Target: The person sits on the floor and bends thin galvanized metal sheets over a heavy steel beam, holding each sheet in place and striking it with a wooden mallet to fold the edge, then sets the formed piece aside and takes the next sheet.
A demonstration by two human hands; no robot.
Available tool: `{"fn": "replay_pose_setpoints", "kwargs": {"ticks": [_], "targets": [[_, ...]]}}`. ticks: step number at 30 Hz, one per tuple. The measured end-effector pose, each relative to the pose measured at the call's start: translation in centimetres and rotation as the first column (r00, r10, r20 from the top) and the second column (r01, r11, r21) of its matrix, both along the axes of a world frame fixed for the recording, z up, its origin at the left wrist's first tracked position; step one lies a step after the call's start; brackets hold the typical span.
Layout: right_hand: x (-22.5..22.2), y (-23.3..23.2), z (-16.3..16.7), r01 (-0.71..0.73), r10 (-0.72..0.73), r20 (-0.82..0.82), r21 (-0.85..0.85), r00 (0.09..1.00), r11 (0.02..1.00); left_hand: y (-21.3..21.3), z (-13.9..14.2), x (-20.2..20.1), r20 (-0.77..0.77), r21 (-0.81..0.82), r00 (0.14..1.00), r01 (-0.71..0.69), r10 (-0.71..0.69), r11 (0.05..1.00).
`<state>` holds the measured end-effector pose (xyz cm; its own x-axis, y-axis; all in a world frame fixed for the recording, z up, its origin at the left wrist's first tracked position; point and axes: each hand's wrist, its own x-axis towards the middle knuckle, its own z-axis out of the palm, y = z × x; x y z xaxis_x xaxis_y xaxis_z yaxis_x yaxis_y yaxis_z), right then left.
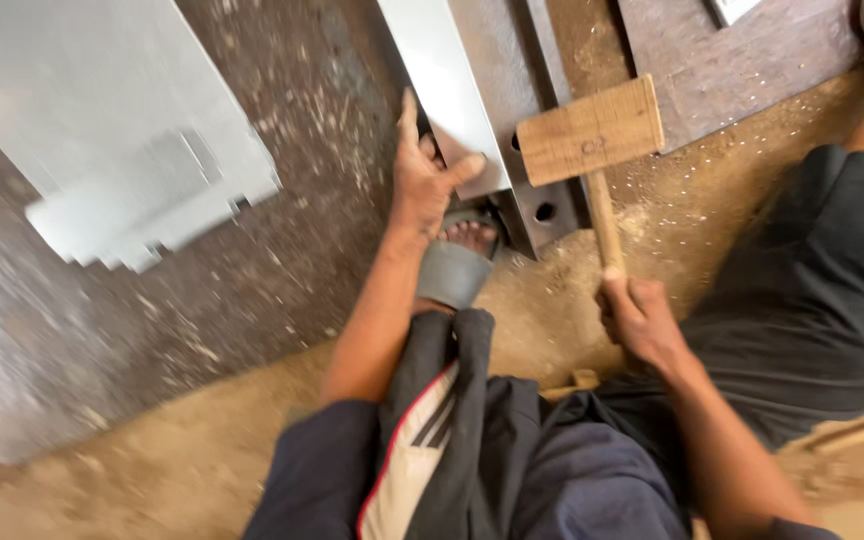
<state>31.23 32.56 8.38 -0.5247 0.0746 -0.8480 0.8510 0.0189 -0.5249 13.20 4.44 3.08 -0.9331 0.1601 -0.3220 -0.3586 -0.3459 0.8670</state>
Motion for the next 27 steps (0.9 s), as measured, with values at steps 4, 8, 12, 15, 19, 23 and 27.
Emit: {"fn": "replay_pose_setpoints", "kwargs": {"ticks": [4, 8, 12, 15, 19, 23, 27], "targets": [[-1.1, -0.7, -0.3, 0.042, -0.041, 0.029, -0.058, 0.999, 0.997, 0.2, -1.2, 1.5, 0.121, 0.285, 0.991, -0.086, 0.053, 0.955], [-1.0, -2.6, 1.2, -0.073, 0.113, -0.24, 0.168, 0.964, 0.983, 0.4, -1.5, 1.4, 0.055, 0.275, 0.994, -0.11, 0.099, 0.955], [-3.8, -2.0, 3.0, 0.103, 0.203, -0.715, 0.36, 0.669, 0.927, 1.3, -1.4, -0.4, 0.032, 0.231, 0.994, -0.111, 0.106, 0.967], [-9.9, 1.5, 4.8, -0.074, -0.276, -0.837, -0.35, 0.472, 0.934, 1.9, -1.5, -1.1, 0.015, 0.23, 0.993, -0.119, 0.119, 0.966], [-14.3, 4.4, 9.9, 0.005, -0.38, -0.838, -0.411, 0.391, 0.911, 1.9, -2.0, -1.0, 0.057, 0.279, 0.993, -0.113, 0.101, 0.954], [-14.6, -2.1, 7.8, 0.124, -0.325, -0.802, -0.305, 0.501, 0.944, 1.9, -2.7, -1.5, 0.037, 0.239, 0.988, -0.154, 0.15, 0.959], [-9.8, -5.9, 3.7, 0.097, -0.08, -0.654, -0.01, 0.752, 0.995, 2.3, -2.7, -1.8, 0.013, 0.156, 0.991, -0.132, 0.131, 0.979]]}}
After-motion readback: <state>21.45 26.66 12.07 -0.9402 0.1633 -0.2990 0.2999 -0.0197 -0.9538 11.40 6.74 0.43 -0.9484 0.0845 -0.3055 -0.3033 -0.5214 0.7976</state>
